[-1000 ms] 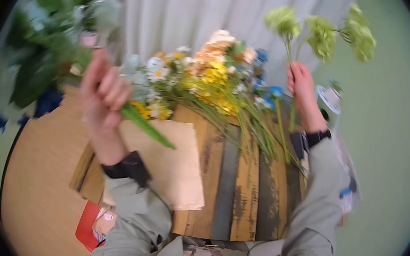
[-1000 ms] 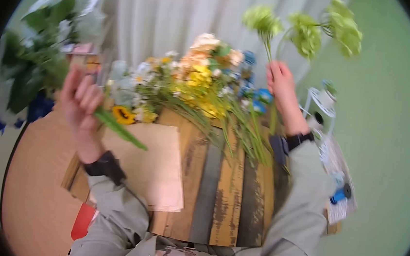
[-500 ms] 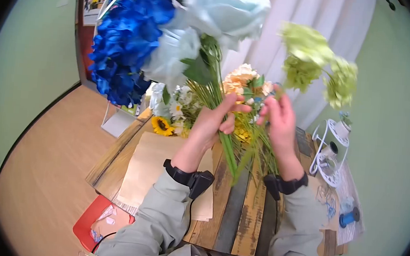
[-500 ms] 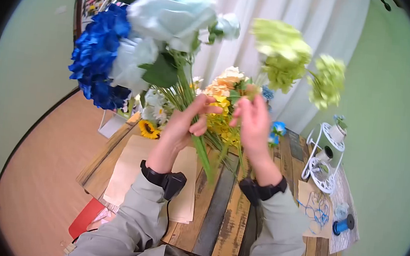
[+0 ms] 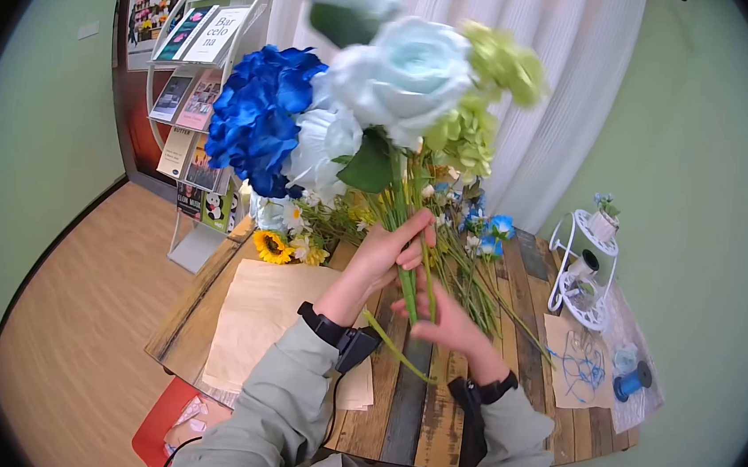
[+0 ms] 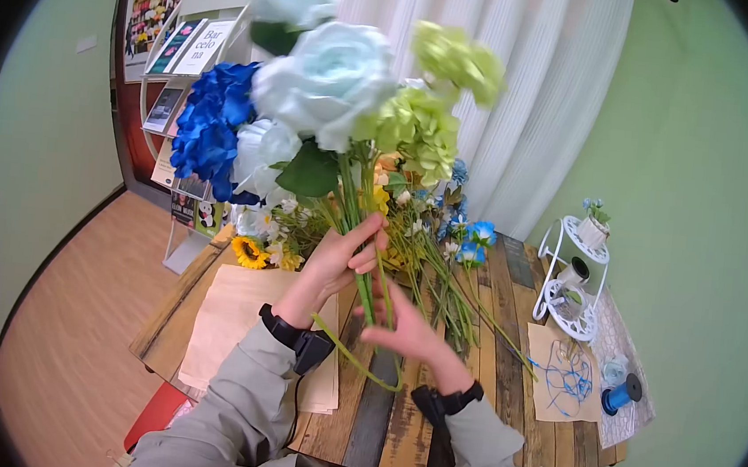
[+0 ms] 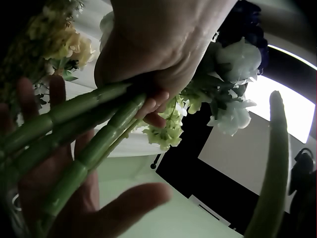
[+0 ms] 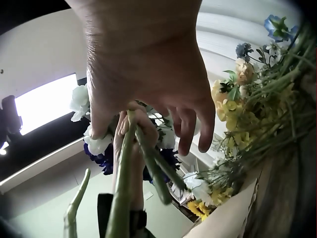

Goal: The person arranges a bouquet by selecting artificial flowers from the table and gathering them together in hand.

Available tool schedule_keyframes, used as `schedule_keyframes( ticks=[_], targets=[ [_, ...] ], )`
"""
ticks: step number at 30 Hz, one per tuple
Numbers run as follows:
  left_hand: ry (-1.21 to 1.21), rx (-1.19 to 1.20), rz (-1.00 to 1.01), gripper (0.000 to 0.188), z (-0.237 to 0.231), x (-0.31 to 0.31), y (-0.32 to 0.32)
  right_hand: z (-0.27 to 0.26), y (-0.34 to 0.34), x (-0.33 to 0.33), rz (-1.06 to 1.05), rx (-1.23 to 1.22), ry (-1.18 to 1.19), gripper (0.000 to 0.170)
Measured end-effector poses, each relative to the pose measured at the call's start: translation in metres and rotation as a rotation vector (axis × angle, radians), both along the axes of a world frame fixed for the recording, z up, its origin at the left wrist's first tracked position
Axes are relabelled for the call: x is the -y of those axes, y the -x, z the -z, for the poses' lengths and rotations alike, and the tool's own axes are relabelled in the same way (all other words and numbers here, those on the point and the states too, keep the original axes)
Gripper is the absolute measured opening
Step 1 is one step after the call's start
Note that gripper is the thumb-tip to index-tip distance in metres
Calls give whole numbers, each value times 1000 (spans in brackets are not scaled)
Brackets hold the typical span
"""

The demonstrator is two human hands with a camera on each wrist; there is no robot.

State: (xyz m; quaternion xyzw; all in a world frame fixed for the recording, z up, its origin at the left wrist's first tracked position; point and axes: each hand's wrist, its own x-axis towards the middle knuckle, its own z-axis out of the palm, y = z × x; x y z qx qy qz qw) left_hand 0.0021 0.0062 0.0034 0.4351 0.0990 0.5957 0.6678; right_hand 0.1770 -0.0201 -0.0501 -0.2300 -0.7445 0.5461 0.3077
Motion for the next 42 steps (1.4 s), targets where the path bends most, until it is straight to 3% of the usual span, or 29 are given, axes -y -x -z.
schedule_keyframes(
  ticks=[3,5,6,9,14,16,17,21,23,32,36,38,39,40,42],
  targets=[
    [16,-11,-32,25,-2,2,4,5,8,27,-29,56,-156,109],
    [-11,-3,-17,35,-5,4,11,-3,16,43,270,136,-375,87],
    [1,-6,-24,35,-5,5,13,3,16,41,262,134,-362,87],
    [-74,-25,-3,39,-9,4,14,9,16,35,443,-8,-224,34],
    [-32,-81,-64,47,-5,-5,20,4,1,22,590,-115,-326,29],
    [10,-101,-90,50,-4,-6,27,-11,-16,20,624,-249,-90,33],
    [5,-129,-105,51,-4,-7,30,-21,-18,22,718,-257,-124,33],
    [25,-185,-94,55,0,-14,35,-46,-58,20,753,-279,-71,30],
    [36,-224,-64,54,2,-17,28,-54,-71,19,773,-472,-160,28],
    [106,-471,135,51,-5,-65,-79,-97,-98,56,870,-761,-233,26],
    [146,-483,307,38,40,-123,-144,-105,-113,70,920,-822,-278,26],
    [266,-346,123,38,63,-124,-174,-106,-121,76,880,-860,-290,27],
    [262,-386,68,39,80,-130,-181,-107,-125,79,880,-859,-293,27],
    [253,-524,-95,38,93,-131,-189,-108,-130,83,879,-863,-304,28],
    [154,-734,-149,30,116,-143,-192,-112,-137,88,883,-876,-319,28]
  ],
)
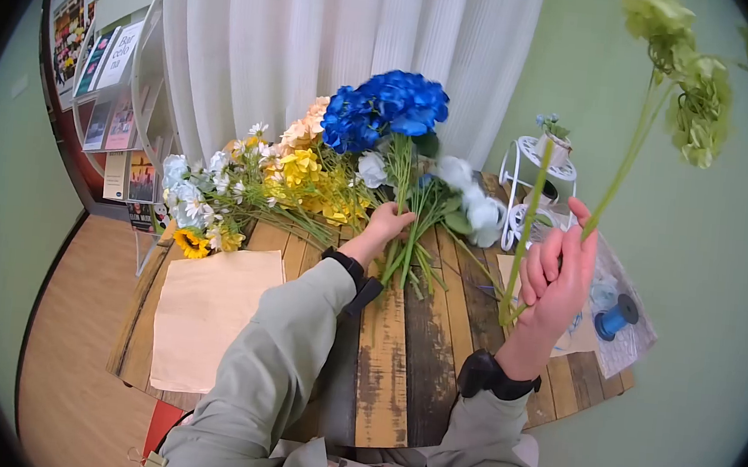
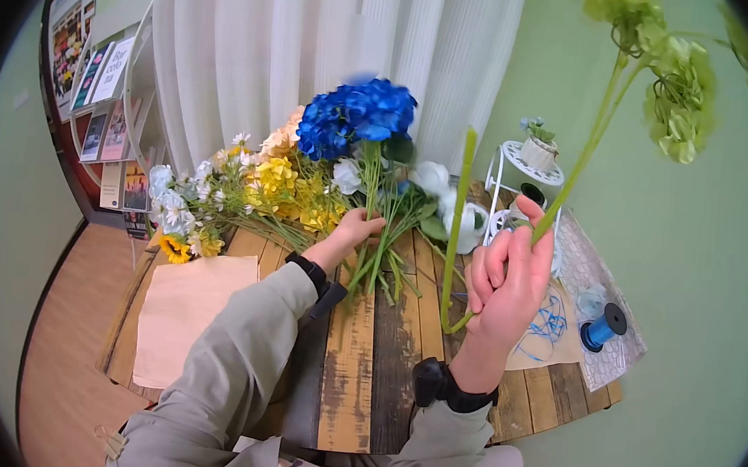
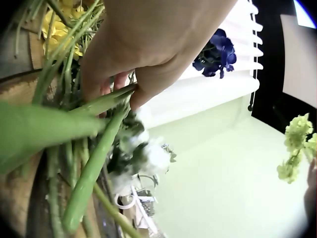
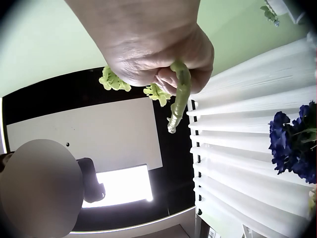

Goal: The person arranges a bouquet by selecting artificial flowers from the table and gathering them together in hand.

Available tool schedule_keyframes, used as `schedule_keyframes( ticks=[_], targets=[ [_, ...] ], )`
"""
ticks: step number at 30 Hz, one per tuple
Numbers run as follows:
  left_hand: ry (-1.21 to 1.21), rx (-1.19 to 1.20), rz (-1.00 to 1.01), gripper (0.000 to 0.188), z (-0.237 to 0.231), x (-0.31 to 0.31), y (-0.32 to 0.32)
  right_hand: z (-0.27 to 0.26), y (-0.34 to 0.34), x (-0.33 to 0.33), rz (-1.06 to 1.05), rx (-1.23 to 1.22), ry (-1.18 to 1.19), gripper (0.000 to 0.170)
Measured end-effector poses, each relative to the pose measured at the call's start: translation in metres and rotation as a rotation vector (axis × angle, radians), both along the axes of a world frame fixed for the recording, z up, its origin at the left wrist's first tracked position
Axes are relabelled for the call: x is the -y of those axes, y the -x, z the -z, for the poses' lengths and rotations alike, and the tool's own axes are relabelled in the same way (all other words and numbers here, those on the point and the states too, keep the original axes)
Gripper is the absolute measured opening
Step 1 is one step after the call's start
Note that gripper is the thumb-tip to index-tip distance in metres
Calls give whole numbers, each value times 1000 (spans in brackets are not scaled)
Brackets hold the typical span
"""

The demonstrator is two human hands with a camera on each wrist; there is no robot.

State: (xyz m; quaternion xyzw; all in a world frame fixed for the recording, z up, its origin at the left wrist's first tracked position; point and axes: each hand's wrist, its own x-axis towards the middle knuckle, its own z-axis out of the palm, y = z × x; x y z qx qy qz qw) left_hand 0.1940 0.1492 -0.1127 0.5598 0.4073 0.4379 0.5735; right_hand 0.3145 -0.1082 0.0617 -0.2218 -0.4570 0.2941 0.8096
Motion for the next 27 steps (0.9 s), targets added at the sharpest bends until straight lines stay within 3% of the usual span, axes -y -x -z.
schedule_keyframes(
  ticks=[6,7,8,10,12,15,22,27],
  targets=[
    [-59,-221,-128,27,-8,5,12,-4,-19,10,94,-38,-16,30],
    [-312,-302,-254,30,-5,3,10,-6,-24,11,127,-56,0,29],
    [-312,-315,-247,30,-4,1,9,-6,-29,12,160,-75,14,29],
    [-535,-204,-465,32,-13,-1,5,-4,-41,12,146,-116,-18,29],
    [-482,-202,-454,29,-21,-5,7,-1,-50,14,130,-152,-53,29],
    [-346,116,-383,22,-46,5,13,-3,-57,20,98,-220,-109,28],
    [-555,163,-428,23,-66,25,37,-3,-64,19,153,-194,-90,27],
    [-398,331,-258,20,-93,73,37,7,-63,-2,150,-40,25,25]
  ],
)
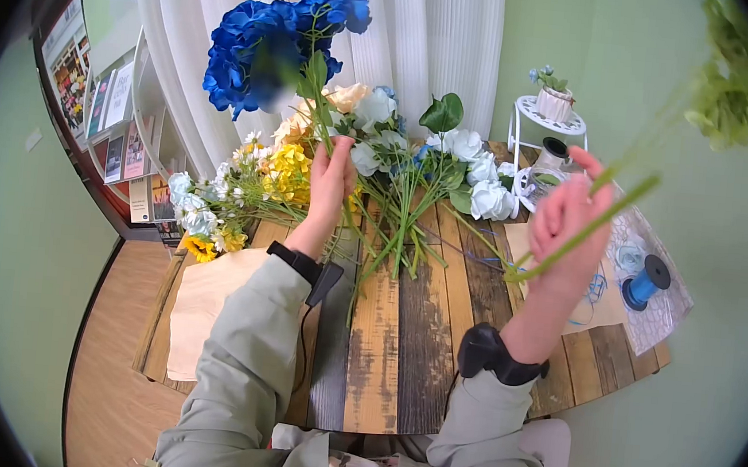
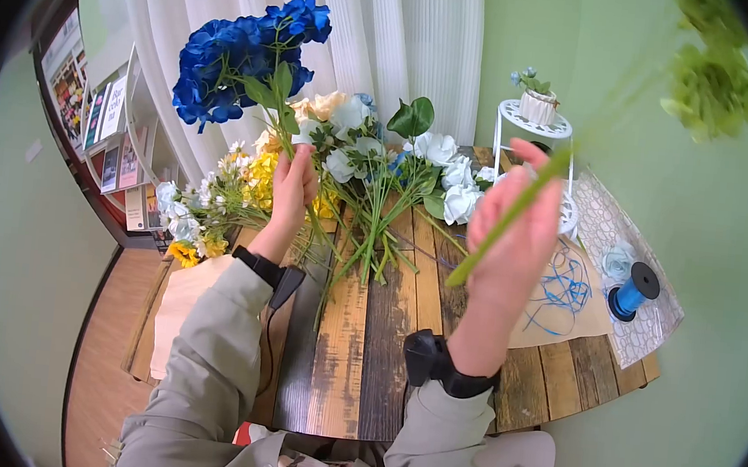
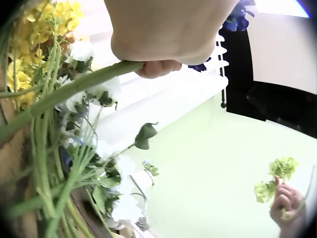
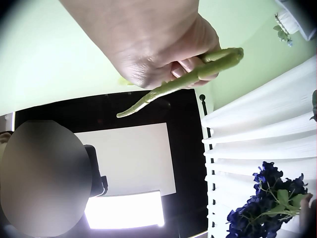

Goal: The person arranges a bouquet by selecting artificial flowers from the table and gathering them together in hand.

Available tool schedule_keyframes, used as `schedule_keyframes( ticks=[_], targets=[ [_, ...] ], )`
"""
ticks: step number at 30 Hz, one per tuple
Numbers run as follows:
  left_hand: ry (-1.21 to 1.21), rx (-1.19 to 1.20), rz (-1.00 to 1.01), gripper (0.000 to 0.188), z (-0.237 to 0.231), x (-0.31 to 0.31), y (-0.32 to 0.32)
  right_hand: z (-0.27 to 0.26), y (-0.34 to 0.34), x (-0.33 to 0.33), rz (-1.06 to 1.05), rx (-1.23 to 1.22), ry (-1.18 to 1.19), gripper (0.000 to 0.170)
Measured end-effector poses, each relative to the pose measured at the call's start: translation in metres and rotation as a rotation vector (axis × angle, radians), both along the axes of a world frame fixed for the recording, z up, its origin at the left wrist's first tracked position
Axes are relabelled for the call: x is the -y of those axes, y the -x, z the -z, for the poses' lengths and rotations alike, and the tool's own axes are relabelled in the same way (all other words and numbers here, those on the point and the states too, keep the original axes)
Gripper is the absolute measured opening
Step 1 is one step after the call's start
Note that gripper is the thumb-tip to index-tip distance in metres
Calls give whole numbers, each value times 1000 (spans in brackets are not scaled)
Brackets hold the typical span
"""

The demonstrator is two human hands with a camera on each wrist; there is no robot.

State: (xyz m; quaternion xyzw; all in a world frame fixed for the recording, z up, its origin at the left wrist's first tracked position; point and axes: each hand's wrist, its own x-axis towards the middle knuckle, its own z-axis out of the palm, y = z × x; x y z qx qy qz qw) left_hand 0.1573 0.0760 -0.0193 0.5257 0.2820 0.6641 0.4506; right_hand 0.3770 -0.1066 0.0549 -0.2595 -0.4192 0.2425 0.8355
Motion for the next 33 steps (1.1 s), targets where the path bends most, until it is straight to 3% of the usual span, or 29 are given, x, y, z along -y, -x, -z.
schedule_keyframes(
  ticks=[2,4,5,7,8,10,11,13,18,21,22,23,25,27,29,31,33],
  targets=[
    [-24,82,368,27,-7,24,-9,1,14,-9,-24,71,126,25],
    [-45,144,576,48,-6,43,-26,11,29,-27,89,260,232,25],
    [-144,206,809,61,-3,53,-29,24,36,-45,210,380,209,25],
    [-270,152,762,66,-9,85,-41,17,60,-45,343,600,287,26],
    [-276,156,757,66,-11,87,-42,10,71,-34,103,556,452,26],
    [-371,-136,327,69,-15,90,-39,37,84,-59,224,677,197,26],
    [-377,-129,308,69,-21,91,-35,44,88,-66,316,796,79,28],
    [-199,-24,231,66,-40,94,-25,43,97,-63,325,883,92,31],
    [-165,-9,55,17,-37,78,-5,46,106,-73,351,1096,-46,47],
    [-64,9,32,25,-34,68,17,58,126,-70,185,997,-114,54],
    [-59,39,-18,19,-35,66,19,62,132,-67,86,990,-53,61],
    [-62,45,-25,19,-32,61,23,68,136,-68,82,996,-58,61],
    [-205,109,172,15,-29,53,32,77,144,-75,-115,997,113,61],
    [-177,160,231,15,-22,55,38,85,153,-81,-11,949,29,51],
    [-44,261,439,17,-19,58,44,100,156,-92,-12,970,223,36],
    [62,288,354,22,-26,67,45,93,160,-81,33,1050,339,28],
    [151,337,329,32,-26,65,61,92,157,-78,157,1383,114,27]
  ],
)
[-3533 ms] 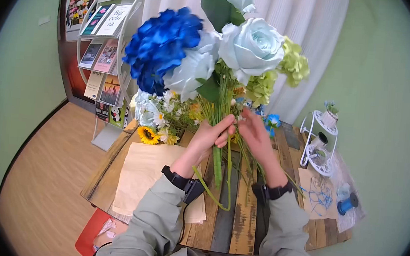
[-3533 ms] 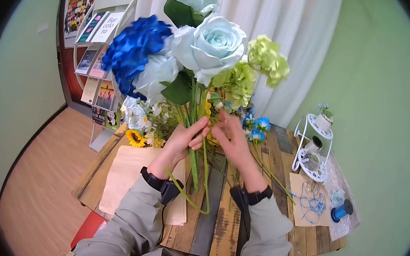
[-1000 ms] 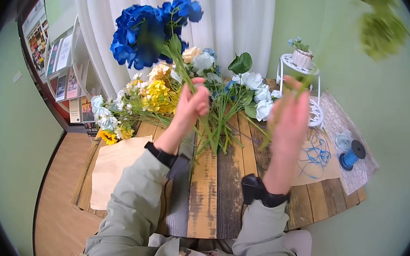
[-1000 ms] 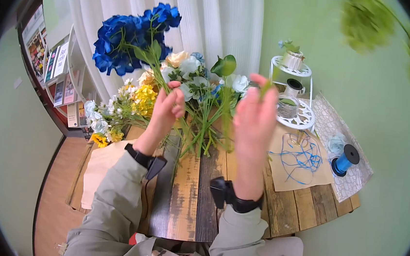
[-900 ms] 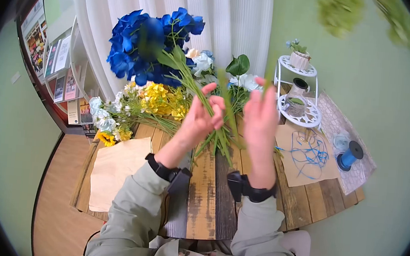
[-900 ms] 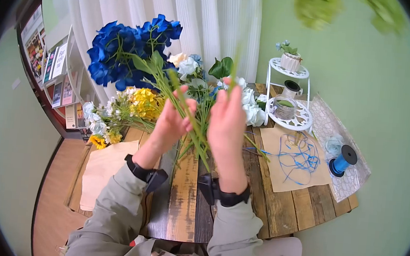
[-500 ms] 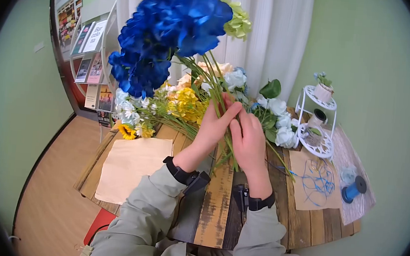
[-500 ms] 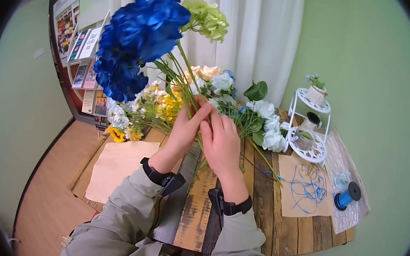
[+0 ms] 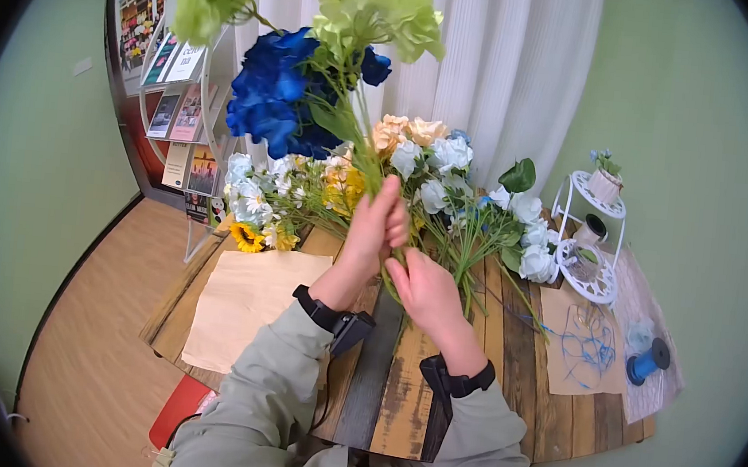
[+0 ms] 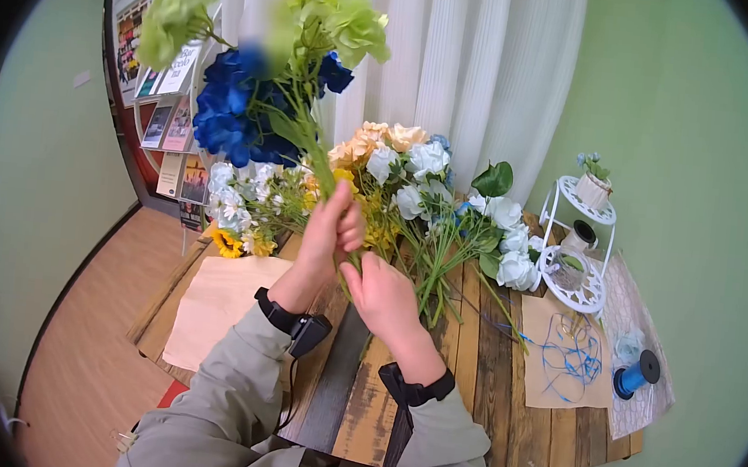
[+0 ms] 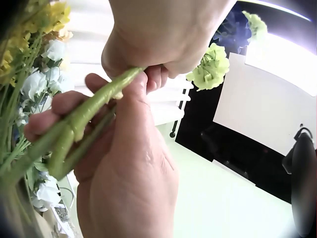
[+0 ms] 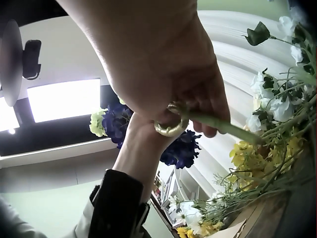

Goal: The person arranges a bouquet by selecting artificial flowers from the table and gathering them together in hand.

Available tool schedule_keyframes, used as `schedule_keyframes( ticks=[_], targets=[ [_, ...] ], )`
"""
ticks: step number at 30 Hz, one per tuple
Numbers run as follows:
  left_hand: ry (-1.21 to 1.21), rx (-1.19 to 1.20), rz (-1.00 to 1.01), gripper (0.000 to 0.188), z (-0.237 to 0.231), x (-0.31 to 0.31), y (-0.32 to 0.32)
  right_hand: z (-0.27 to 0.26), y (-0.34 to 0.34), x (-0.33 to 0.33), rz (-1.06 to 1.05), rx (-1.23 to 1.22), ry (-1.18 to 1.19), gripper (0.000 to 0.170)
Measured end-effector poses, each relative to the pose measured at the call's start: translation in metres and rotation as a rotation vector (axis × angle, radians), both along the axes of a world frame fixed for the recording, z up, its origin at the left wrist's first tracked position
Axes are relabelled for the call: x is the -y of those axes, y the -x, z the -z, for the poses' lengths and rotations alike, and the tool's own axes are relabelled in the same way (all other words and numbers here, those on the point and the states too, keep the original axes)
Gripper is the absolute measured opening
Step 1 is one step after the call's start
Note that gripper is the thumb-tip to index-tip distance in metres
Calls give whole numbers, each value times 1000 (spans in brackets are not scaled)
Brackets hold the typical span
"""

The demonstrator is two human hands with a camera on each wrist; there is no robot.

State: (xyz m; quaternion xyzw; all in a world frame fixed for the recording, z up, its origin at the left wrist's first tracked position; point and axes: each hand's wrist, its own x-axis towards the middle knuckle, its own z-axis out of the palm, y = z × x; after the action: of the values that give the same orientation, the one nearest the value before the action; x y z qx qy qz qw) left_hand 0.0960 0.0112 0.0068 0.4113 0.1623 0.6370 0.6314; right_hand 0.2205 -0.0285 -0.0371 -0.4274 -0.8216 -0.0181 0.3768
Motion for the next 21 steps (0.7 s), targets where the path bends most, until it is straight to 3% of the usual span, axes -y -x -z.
schedule_keyframes(
  ticks=[2,5,10,16,21],
  targets=[
    [34,-39,-78,39,0,-1,9,-7,-8,9,-38,13,-22,28],
    [52,-157,-297,41,5,-5,26,-25,-21,23,-61,164,227,29],
    [86,-362,-511,43,15,-17,37,-47,-38,41,-121,130,309,29],
    [3,-309,-478,45,1,-10,52,-64,-47,64,-85,83,230,27],
    [-7,-316,-428,46,-5,-5,60,-68,-39,72,-152,90,72,14]
  ],
)
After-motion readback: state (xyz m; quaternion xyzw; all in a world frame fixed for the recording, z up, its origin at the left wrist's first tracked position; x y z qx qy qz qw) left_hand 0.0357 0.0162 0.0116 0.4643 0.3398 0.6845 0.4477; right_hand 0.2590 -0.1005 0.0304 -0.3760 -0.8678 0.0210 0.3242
